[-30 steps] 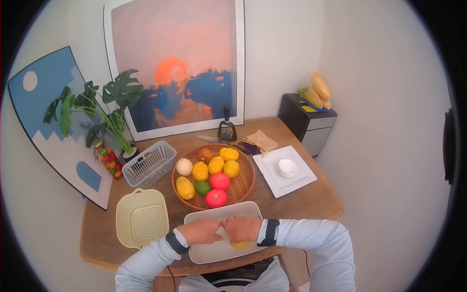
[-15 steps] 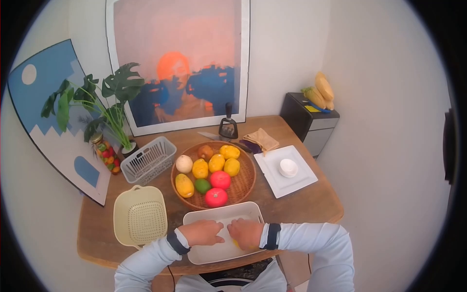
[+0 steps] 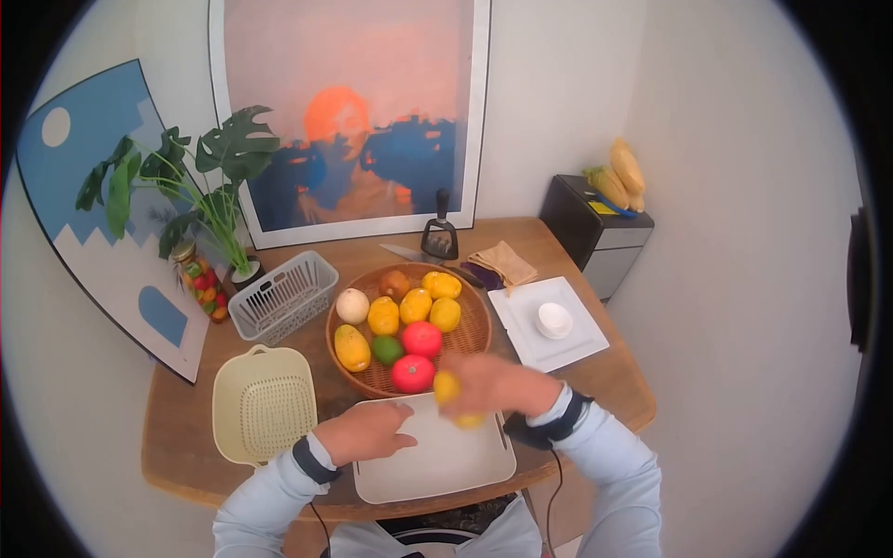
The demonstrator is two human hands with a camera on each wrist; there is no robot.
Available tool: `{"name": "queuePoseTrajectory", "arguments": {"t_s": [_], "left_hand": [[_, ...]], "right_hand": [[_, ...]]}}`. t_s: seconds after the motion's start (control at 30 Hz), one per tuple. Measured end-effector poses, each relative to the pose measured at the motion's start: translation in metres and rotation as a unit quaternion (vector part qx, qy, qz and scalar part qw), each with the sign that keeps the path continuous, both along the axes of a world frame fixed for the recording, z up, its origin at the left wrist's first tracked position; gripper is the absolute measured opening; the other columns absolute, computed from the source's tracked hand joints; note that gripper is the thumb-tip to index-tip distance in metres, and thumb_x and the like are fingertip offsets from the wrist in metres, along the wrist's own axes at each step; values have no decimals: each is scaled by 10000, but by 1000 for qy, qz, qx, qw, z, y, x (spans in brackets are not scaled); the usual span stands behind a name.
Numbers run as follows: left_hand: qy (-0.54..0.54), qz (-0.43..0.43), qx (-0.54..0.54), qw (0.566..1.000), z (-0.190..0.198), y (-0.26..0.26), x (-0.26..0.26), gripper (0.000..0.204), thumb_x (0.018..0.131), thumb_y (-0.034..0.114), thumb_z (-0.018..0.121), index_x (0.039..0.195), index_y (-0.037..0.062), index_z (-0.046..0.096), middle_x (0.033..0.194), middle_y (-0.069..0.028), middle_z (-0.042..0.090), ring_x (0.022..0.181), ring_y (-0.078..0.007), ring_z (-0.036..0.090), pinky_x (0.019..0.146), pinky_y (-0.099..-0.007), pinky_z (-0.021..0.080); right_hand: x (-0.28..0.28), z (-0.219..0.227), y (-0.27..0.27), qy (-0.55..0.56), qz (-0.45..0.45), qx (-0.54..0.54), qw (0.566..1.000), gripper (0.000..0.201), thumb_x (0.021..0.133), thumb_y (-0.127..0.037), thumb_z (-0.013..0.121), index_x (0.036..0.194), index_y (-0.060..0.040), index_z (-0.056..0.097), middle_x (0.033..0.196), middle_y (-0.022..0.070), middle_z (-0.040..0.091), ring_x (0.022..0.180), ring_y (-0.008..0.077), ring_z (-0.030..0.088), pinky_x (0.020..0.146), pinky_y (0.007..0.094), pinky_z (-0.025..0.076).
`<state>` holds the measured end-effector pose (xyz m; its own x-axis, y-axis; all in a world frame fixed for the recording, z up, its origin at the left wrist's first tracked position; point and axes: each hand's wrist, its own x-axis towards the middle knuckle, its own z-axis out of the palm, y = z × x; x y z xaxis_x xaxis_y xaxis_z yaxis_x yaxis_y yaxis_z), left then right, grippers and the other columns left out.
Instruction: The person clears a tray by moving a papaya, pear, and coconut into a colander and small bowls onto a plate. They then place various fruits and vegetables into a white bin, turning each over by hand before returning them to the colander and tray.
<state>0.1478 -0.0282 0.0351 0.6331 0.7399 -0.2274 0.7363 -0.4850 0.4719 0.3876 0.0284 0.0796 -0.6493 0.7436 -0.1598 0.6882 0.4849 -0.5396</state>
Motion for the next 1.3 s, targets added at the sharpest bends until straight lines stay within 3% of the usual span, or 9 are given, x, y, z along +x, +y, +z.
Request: {"name": "queuePoseTrajectory", "arguments": {"t_s": [0.2, 0.4, 0.5, 0.8, 0.9, 1.0, 1.13, 1.23, 1.3], "left_hand": [[7, -7, 12, 1000, -6, -2, -4, 522, 935, 347, 635, 1283, -34, 558, 1128, -234, 646, 1076, -387, 619, 929, -441, 492], [9, 4, -9, 1000, -3, -11, -4, 525, 944, 360, 619, 1285, -34, 553, 1100, -239, 647, 1044, -393, 627, 914, -440, 499], [10, 4, -7, 1000, -2, -12, -4, 522, 946, 361, 616, 1283, -34, 554, 1091, -240, 648, 1038, -395, 630, 909, -441, 501], [-67, -2, 57, 996, -7, -1, 5, 487, 933, 336, 639, 1255, -25, 575, 1076, -220, 658, 1001, -378, 647, 880, -449, 509], [-123, 40, 97, 987, 5, 2, 7, 433, 907, 289, 680, 1216, -5, 607, 995, -199, 678, 915, -352, 670, 811, -430, 527], [-153, 95, 104, 978, 16, 12, 7, 375, 879, 245, 718, 1159, 7, 644, 888, -174, 687, 818, -326, 680, 743, -395, 536], [-211, 172, 140, 952, 6, 32, -1, 306, 861, 189, 733, 1079, -16, 673, 812, -147, 690, 682, -238, 665, 660, -340, 529], [-294, 230, 115, 921, 2, 49, -3, 251, 883, 144, 707, 1043, -45, 667, 790, -104, 694, 624, -155, 630, 599, -287, 503], [-397, 271, 65, 874, -10, 66, -3, 219, 900, 136, 688, 1012, -51, 666, 776, -76, 688, 621, -140, 621, 589, -266, 494]], "right_hand": [[12, -37, 71, -21, -218, 65, 974, 745, 781, -490, 744, 1213, 77, 526, 1091, 285, 670, 990, 431, 667, 867, 439, 535], [19, -53, 92, 33, -324, -88, 941, 613, 813, -487, 735, 1054, 67, 633, 1020, 278, 684, 1016, 386, 665, 876, 434, 529], [31, -71, 102, 6, -263, 45, 964, 530, 816, -462, 745, 960, 43, 680, 979, 246, 695, 967, 365, 671, 854, 432, 530], [19, -19, 66, 80, -214, 69, 971, 488, 809, -443, 761, 944, 20, 685, 910, 219, 694, 899, 375, 668, 785, 427, 522], [6, -9, 49, 93, -186, 49, 977, 470, 832, -393, 779, 980, 41, 675, 818, 165, 683, 733, 242, 675, 673, 355, 532], [-9, -6, 32, 121, -145, 43, 981, 459, 838, -384, 776, 987, 39, 679, 820, 162, 688, 717, 231, 673, 667, 337, 527], [-18, -17, 33, 141, -97, 39, 984, 442, 844, -381, 765, 1001, 25, 689, 839, 159, 699, 736, 237, 672, 672, 337, 524], [-27, -15, 36, 185, -99, 44, 977, 417, 835, -398, 743, 925, 5, 682, 834, 221, 678, 807, 380, 664, 725, 417, 520], [-36, -19, 44, 187, -130, 48, 972, 385, 835, -379, 737, 909, -3, 707, 847, 227, 687, 827, 381, 674, 743, 423, 526]]}}
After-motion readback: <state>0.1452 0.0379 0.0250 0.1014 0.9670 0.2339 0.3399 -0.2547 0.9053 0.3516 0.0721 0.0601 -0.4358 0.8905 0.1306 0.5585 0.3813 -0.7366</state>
